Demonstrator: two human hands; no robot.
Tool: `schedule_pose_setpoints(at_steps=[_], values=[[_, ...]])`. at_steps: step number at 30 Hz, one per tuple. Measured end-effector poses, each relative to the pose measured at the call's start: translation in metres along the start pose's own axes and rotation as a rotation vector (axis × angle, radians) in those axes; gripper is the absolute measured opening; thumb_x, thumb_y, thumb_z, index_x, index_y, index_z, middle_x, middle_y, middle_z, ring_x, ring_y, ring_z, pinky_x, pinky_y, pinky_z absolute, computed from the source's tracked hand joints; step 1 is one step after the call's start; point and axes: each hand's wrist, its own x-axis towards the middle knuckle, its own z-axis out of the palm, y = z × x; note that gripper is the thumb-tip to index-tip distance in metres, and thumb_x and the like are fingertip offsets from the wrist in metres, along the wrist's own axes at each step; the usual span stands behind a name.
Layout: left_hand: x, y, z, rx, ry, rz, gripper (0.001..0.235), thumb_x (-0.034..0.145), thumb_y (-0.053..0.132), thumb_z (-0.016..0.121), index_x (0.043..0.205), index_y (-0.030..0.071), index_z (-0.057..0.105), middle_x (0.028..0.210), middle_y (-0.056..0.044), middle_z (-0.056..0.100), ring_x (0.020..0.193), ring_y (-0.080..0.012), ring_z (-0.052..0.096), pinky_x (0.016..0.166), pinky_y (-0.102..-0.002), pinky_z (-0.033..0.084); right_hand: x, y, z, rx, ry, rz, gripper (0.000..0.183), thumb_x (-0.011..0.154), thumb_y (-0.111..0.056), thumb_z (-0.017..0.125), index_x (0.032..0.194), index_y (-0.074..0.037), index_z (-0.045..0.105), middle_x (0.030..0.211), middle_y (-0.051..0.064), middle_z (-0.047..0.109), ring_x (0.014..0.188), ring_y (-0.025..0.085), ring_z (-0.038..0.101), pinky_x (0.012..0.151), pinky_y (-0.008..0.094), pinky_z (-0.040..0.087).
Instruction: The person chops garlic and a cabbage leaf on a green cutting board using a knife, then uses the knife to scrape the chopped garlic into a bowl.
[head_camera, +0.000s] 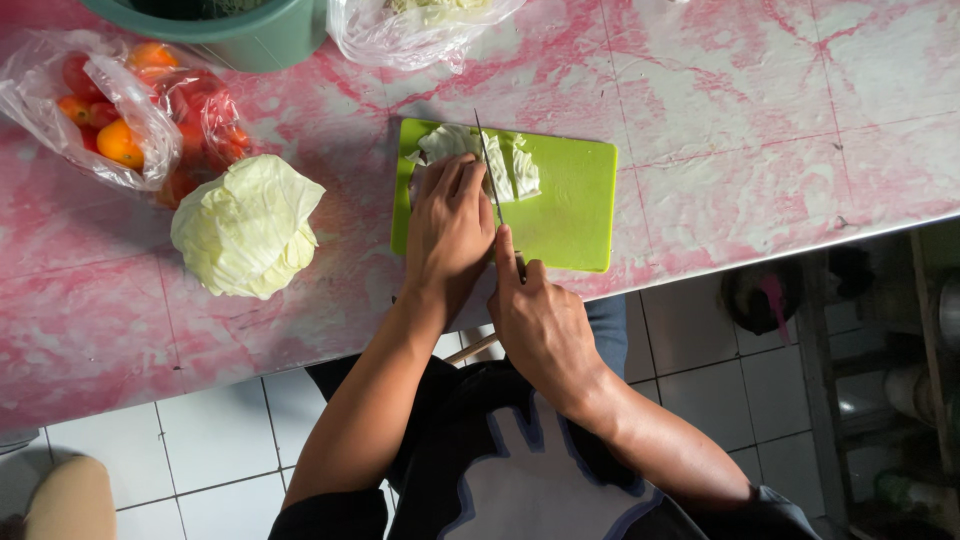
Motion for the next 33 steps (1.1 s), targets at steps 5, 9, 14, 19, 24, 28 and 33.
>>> schedule_pose_setpoints(at_steps=[5, 9, 14, 19, 24, 28, 33], values=[[0.001, -0.001, 0.001, -0.032, -0.020, -0.023, 0.027, 0.091, 0.004, 0.064, 0.118, 0.001, 0.065, 0.126, -0.015, 0.067, 0.121, -0.0360, 0.060, 0.103, -0.047, 0.049, 0.006, 0.000, 0.001, 0.019, -0.057, 0.050, 0.069, 0.091, -0.016, 0.066, 0.151, 0.007, 0.039, 0.087, 0.026, 0.064, 0.060, 0.035, 0.069, 0.051, 0.042, 0.056], [0.000, -0.006, 0.003, 0.044, -0.025, 0.024, 0.028, 0.089, 0.007, 0.066, 0.116, 0.001, 0.065, 0.124, -0.015, 0.067, 0.119, -0.0349, 0.061, 0.101, -0.050, 0.048, 0.014, 0.004, 0.002, 0.130, -0.032, 0.053, 0.072, 0.089, -0.015, 0.069, 0.150, 0.008, 0.040, 0.088, 0.028, 0.065, 0.067, 0.040, 0.068, 0.057, 0.046, 0.056], [-0.001, -0.010, -0.003, -0.012, -0.018, 0.027, 0.027, 0.094, 0.004, 0.063, 0.121, 0.005, 0.066, 0.130, -0.010, 0.067, 0.125, -0.0305, 0.059, 0.109, -0.045, 0.050, 0.017, 0.007, 0.000, 0.106, 0.029, 0.021, 0.071, 0.089, -0.015, 0.069, 0.150, 0.007, 0.041, 0.091, 0.027, 0.066, 0.071, 0.041, 0.069, 0.060, 0.047, 0.056], [0.003, -0.003, -0.009, 0.082, 0.039, 0.033, 0.020, 0.091, 0.009, 0.067, 0.111, 0.011, 0.068, 0.123, -0.003, 0.068, 0.119, -0.0285, 0.061, 0.096, -0.045, 0.047, 0.002, 0.008, -0.003, 0.140, -0.023, 0.060, 0.071, 0.091, -0.017, 0.066, 0.152, 0.007, 0.038, 0.086, 0.026, 0.066, 0.063, 0.040, 0.068, 0.057, 0.047, 0.056], [0.004, 0.001, -0.015, 0.043, 0.044, 0.001, 0.019, 0.092, 0.011, 0.067, 0.111, 0.011, 0.067, 0.124, -0.004, 0.066, 0.117, -0.0290, 0.061, 0.096, -0.045, 0.047, -0.012, 0.006, -0.004, 0.097, -0.024, 0.097, 0.068, 0.093, -0.017, 0.061, 0.152, 0.007, 0.037, 0.085, 0.026, 0.066, 0.056, 0.038, 0.067, 0.049, 0.046, 0.056], [0.007, 0.005, -0.018, 0.038, 0.034, -0.008, 0.019, 0.091, 0.012, 0.068, 0.110, 0.010, 0.066, 0.121, -0.006, 0.066, 0.115, -0.0311, 0.061, 0.094, -0.046, 0.047, -0.012, 0.007, -0.007, 0.107, 0.000, 0.143, 0.064, 0.096, -0.020, 0.060, 0.151, 0.005, 0.039, 0.085, 0.026, 0.066, 0.057, 0.039, 0.067, 0.049, 0.047, 0.056], [0.008, 0.005, -0.023, -0.057, 0.062, 0.029, 0.020, 0.090, 0.010, 0.068, 0.109, 0.007, 0.064, 0.117, -0.011, 0.066, 0.115, -0.0347, 0.060, 0.100, -0.047, 0.048, -0.011, 0.003, -0.008, 0.114, 0.000, 0.124, 0.065, 0.095, -0.019, 0.060, 0.152, 0.004, 0.039, 0.084, 0.024, 0.066, 0.058, 0.038, 0.067, 0.050, 0.046, 0.056]])
